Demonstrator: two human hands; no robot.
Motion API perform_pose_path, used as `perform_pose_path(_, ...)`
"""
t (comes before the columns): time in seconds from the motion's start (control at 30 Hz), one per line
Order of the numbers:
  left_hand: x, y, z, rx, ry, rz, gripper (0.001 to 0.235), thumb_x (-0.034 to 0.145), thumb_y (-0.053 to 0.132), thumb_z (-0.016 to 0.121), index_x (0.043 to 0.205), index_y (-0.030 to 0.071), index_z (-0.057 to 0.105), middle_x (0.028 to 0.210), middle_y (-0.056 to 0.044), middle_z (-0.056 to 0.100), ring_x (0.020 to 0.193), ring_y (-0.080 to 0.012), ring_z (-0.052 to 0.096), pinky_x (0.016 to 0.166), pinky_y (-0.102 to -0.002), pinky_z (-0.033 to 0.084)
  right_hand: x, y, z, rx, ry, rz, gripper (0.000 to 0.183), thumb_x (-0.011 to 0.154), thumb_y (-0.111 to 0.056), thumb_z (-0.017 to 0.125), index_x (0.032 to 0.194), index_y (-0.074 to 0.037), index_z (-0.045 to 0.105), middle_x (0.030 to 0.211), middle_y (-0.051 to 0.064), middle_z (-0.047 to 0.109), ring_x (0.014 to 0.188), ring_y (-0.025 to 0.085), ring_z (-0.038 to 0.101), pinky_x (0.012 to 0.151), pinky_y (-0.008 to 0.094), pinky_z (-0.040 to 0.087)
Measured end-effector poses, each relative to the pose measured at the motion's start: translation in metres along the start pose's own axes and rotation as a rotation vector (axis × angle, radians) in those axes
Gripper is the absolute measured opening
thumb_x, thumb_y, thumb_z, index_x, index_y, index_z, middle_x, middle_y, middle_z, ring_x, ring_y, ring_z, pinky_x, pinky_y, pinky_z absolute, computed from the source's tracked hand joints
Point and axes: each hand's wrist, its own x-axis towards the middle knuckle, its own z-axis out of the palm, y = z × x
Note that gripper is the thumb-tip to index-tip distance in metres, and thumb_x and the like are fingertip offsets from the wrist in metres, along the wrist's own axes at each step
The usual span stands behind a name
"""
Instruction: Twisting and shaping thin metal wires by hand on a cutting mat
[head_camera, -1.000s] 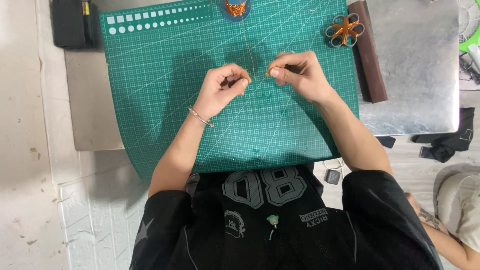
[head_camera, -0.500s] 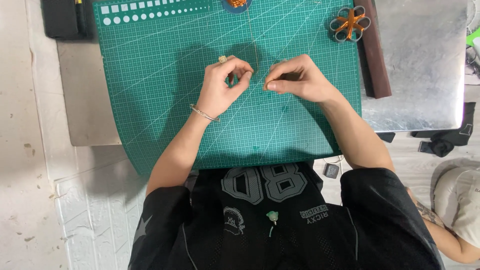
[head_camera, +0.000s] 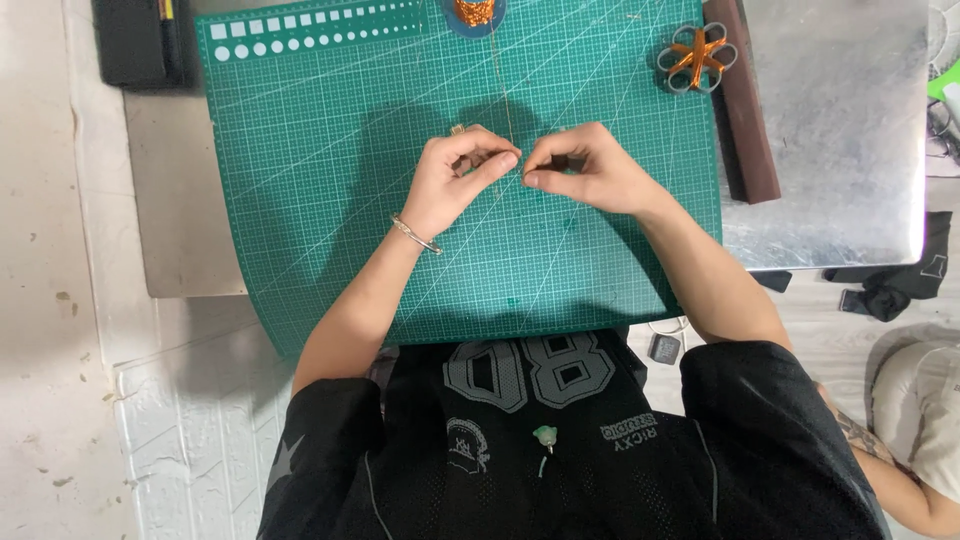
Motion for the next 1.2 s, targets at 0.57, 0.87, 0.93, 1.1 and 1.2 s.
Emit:
perform_pose_path(0.57,0.002,-0.005,-0.001,0.028,0.047,-0.099,0.007,0.089,0.002,0.061,0.091,-0.002,0.066,0.071,-0.013,0.063,0.063,-0.0134,0.060,0.060,-0.024,0.053,-0.003,0.004,0.002,-0.058,0.014,0.036,0.011,0.085,0.007,0.060,0.088,0.002,0.069,0.050,0.002,0.047,0.047,0.008,0.040,0.049,0.022,0.035)
perform_pose_path(0.87,0.003,-0.002,0.002,0.125,0.132,-0.121,0.008,0.086,-0.001,0.059,0.086,0.000,0.067,0.064,-0.010,0.061,0.050,-0.0101,0.059,0.048,-0.019,0.048,0.001,-0.006,0.008,-0.080,-0.011,0.018,0.014,0.085,0.009,0.057,0.086,0.001,0.069,0.045,0.000,0.041,0.042,0.007,0.036,0.045,0.021,0.030)
perform_pose_path(0.93,0.002,-0.001,0.002,0.134,0.146,-0.119,0.008,0.085,-0.001,0.059,0.085,0.000,0.067,0.063,-0.010,0.061,0.050,-0.0101,0.059,0.047,-0.019,0.048,0.001,-0.006,0.009,-0.086,-0.013,0.014,0.015,0.085,0.009,0.057,0.087,0.001,0.070,0.044,0.000,0.041,0.041,0.007,0.035,0.045,0.021,0.030)
perform_pose_path(1.1,0.005,0.001,0.003,0.191,0.208,-0.092,0.008,0.083,-0.002,0.059,0.083,-0.001,0.067,0.066,-0.008,0.059,0.057,-0.0078,0.054,0.051,-0.018,0.043,0.003,-0.009,0.010,-0.085,-0.038,0.026,0.015,0.086,0.007,0.057,0.087,0.000,0.070,0.043,0.000,0.042,0.040,0.007,0.035,0.044,0.021,0.029)
perform_pose_path(1.2,0.005,-0.002,0.004,0.165,0.237,-0.072,0.009,0.084,-0.003,0.058,0.083,-0.001,0.067,0.070,-0.009,0.057,0.061,-0.0076,0.052,0.056,-0.020,0.045,0.003,-0.009,0.010,-0.087,-0.044,0.032,0.015,0.086,0.007,0.057,0.088,0.001,0.070,0.043,0.000,0.043,0.040,0.007,0.035,0.044,0.021,0.029)
